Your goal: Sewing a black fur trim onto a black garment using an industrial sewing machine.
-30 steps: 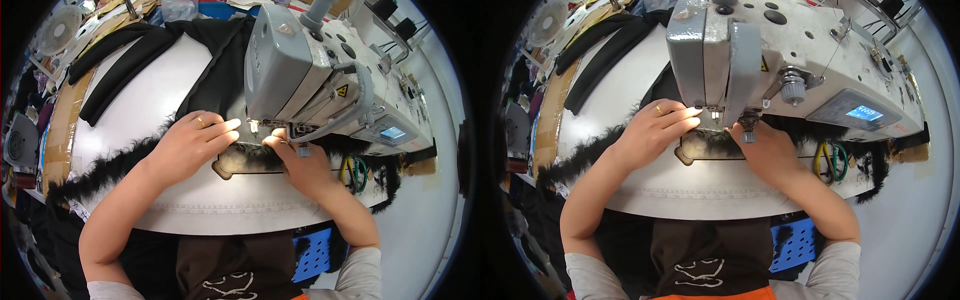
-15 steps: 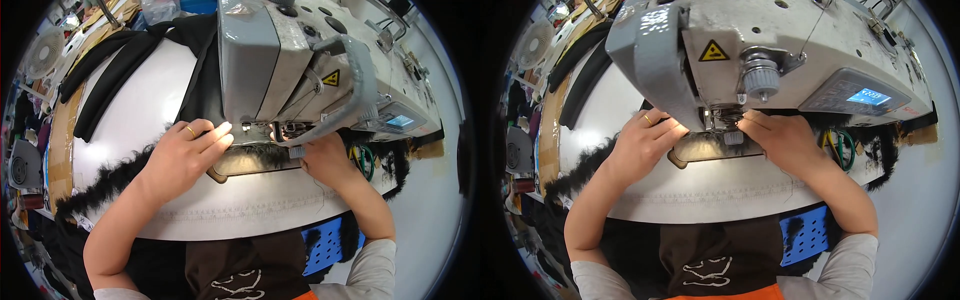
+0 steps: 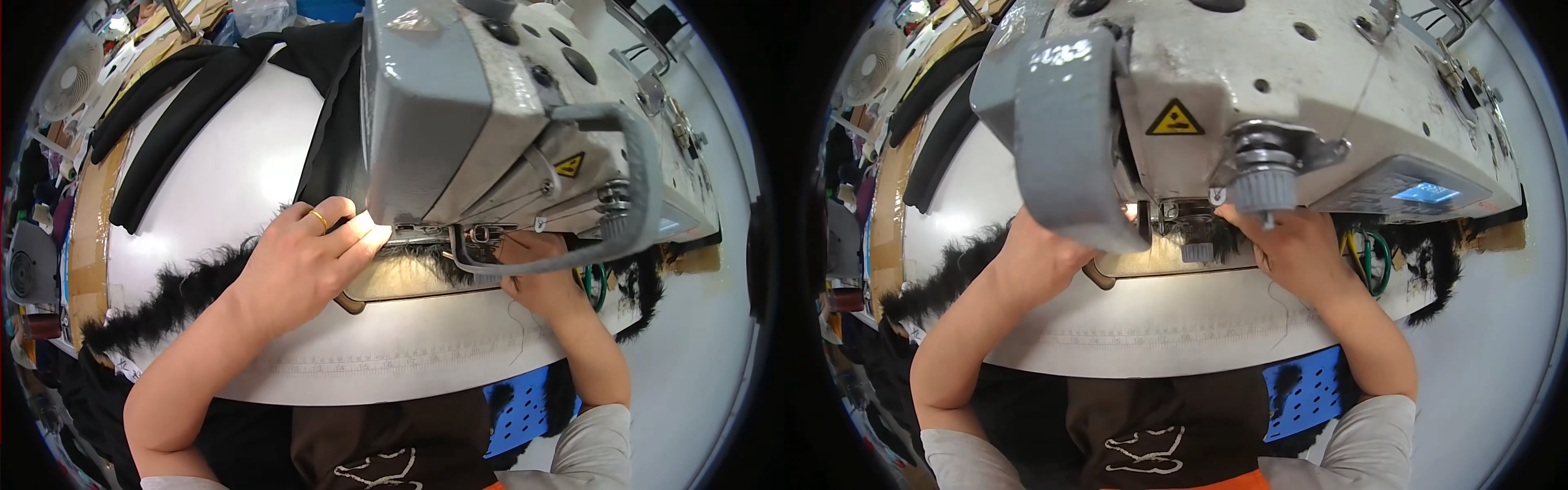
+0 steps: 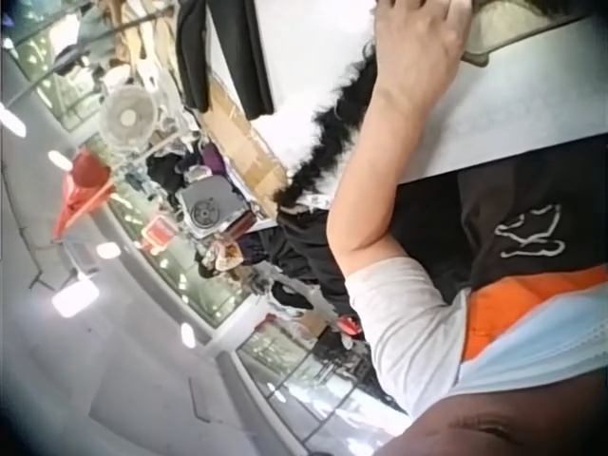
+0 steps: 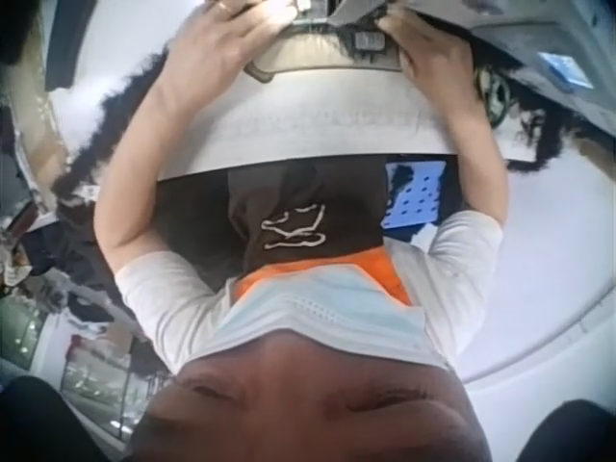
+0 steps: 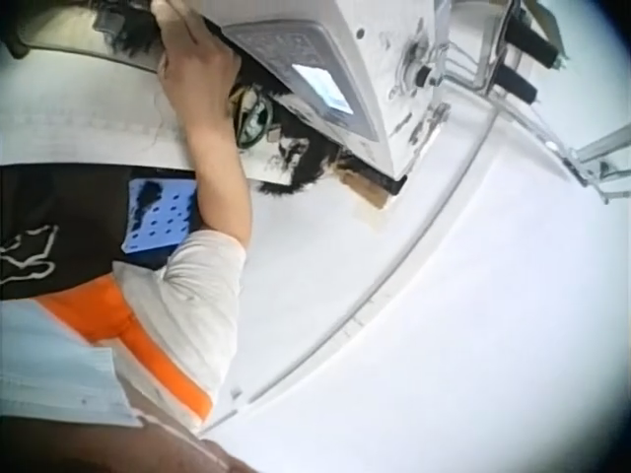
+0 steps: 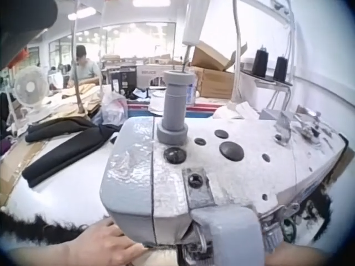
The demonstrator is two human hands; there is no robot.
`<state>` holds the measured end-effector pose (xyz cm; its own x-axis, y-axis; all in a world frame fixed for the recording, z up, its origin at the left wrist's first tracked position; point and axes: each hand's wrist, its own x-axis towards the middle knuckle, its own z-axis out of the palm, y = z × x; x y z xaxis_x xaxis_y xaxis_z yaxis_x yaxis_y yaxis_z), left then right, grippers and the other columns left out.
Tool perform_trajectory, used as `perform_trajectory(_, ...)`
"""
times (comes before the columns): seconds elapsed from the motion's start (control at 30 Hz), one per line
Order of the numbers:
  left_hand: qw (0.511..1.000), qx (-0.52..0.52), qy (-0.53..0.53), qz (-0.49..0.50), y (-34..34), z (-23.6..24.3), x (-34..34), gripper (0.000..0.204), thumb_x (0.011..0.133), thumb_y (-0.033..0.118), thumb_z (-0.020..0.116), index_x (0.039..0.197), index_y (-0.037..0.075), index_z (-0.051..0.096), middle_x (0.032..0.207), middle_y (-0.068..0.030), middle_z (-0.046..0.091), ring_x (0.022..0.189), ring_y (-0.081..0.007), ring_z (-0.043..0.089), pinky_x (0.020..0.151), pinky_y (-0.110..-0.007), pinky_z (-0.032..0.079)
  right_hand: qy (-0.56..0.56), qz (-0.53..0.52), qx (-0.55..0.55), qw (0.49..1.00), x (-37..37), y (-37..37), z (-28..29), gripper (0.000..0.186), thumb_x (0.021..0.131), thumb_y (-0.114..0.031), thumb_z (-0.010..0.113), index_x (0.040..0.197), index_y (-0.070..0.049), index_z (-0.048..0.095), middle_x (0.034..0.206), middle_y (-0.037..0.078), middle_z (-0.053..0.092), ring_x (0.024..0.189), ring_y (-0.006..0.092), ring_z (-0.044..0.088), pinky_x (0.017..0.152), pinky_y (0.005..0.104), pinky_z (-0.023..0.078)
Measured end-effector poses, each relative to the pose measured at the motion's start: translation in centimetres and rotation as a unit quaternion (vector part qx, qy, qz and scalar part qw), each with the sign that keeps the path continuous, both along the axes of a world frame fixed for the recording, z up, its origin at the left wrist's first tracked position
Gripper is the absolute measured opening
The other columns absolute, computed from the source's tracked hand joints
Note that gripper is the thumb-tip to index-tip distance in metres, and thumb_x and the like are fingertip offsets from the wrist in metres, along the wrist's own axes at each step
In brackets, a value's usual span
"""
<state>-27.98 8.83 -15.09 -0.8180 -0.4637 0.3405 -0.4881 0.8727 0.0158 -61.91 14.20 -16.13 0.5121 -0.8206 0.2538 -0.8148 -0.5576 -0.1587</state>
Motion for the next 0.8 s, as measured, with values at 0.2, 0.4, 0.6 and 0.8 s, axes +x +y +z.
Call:
perform_trajectory(0.2, 1.000, 0.009, 0.019, 0.008, -0.4, -0.2, 0.0, 0.034, 0.088, 0.011, 0.064, 0.121, 0.008, 0.069, 0.122, -0.0021, 0.070, 0.117, -0.0252, 0.062, 0.077, -0.036, 0.053, -0.020, 0.028, -0.062, 0.997, 0.7, -0.8, 0.4, 0.016, 0.065, -0.005, 0.075, 0.077, -0.002, 0.065, 0.074, 0.012, 0.064, 0.066, 0.0329, 0.065, 0.056, 0.0433, 0.053)
perform_trajectory(0.4, 1.000, 0.014, -0.002, -0.003, -0.7, 0.0, 0.1, 0.035, 0.087, 0.011, 0.065, 0.121, 0.007, 0.069, 0.122, -0.0020, 0.070, 0.114, -0.0244, 0.062, 0.074, -0.036, 0.052, -0.011, -0.002, 0.003, 1.000, 0.0, -0.3, 0.6, 0.016, 0.062, -0.007, 0.077, 0.070, -0.002, 0.064, 0.075, 0.012, 0.066, 0.075, 0.0350, 0.068, 0.065, 0.0459, 0.055)
perform_trajectory(0.6, 1.000, 0.009, -0.003, 0.010, -0.6, -0.3, -0.2, 0.037, 0.087, 0.012, 0.065, 0.123, 0.008, 0.069, 0.116, 0.0007, 0.070, 0.115, -0.0235, 0.060, 0.076, -0.036, 0.052, 0.017, 0.015, -0.063, 0.998, 0.0, -0.4, 0.4, 0.023, 0.061, -0.011, 0.080, 0.081, -0.003, 0.070, 0.077, 0.011, 0.067, 0.076, 0.0337, 0.068, 0.067, 0.0421, 0.054)
perform_trajectory(0.8, 1.000, 0.015, -0.010, 0.016, -0.4, -0.2, 0.2, 0.031, 0.084, 0.013, 0.068, 0.115, 0.011, 0.069, 0.104, 0.0035, 0.068, 0.114, -0.0229, 0.060, 0.079, -0.036, 0.053, 0.186, 0.043, -0.122, 0.974, 2.5, -0.4, 2.4, 0.026, 0.083, -0.004, 0.072, 0.108, -0.007, 0.077, 0.087, 0.009, 0.071, 0.086, 0.0286, 0.070, 0.080, 0.0371, 0.055)
